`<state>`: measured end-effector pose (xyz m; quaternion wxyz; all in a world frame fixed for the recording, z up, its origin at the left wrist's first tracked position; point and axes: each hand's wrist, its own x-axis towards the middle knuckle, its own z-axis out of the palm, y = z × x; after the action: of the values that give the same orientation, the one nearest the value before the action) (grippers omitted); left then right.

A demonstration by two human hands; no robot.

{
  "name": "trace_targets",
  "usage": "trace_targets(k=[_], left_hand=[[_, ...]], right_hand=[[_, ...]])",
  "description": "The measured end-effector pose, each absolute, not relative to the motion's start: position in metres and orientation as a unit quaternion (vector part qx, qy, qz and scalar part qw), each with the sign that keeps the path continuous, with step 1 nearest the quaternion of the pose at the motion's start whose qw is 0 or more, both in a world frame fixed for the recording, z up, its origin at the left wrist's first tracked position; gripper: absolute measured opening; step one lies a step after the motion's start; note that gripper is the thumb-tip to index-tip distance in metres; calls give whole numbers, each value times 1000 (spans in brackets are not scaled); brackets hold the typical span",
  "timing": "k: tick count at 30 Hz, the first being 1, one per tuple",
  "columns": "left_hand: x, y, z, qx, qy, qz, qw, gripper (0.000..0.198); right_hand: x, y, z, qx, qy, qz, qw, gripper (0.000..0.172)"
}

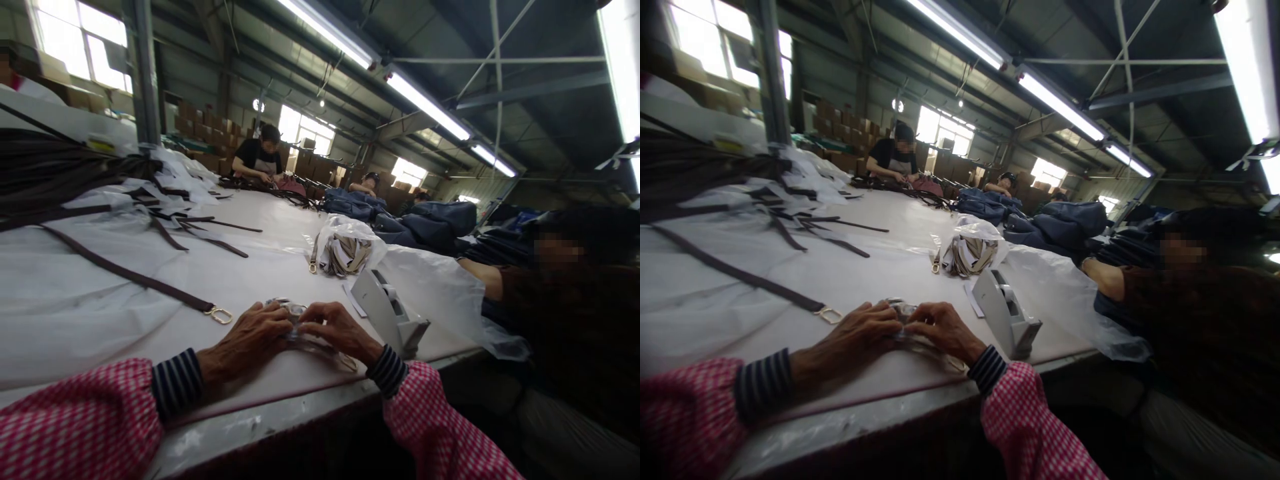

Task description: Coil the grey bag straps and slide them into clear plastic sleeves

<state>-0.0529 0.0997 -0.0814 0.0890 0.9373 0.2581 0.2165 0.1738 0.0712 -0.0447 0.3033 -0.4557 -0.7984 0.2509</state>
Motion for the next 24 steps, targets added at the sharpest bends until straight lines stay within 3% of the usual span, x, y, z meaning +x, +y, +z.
trace_targets(k=[4,7,14,20,24], left_hand=[[-56,100,-81,940,241,228,76,12],[-57,99,-81,942,229,236,69,13],[-55,99,-79,946,229,221,65,11],[-55,98,-80,945,238,217,60,13],[-55,97,-84,941,240,234,43,10]], right_hand=[[182,91,-37,-514,-748,228,354,19],[175,101,-44,-512,-751,248,336,9],[167,88,-45,-510,-741,269,342,16],[162,78,-31,-505,-787,233,268,17],[149,86,-28,-544,-794,149,225,6]])
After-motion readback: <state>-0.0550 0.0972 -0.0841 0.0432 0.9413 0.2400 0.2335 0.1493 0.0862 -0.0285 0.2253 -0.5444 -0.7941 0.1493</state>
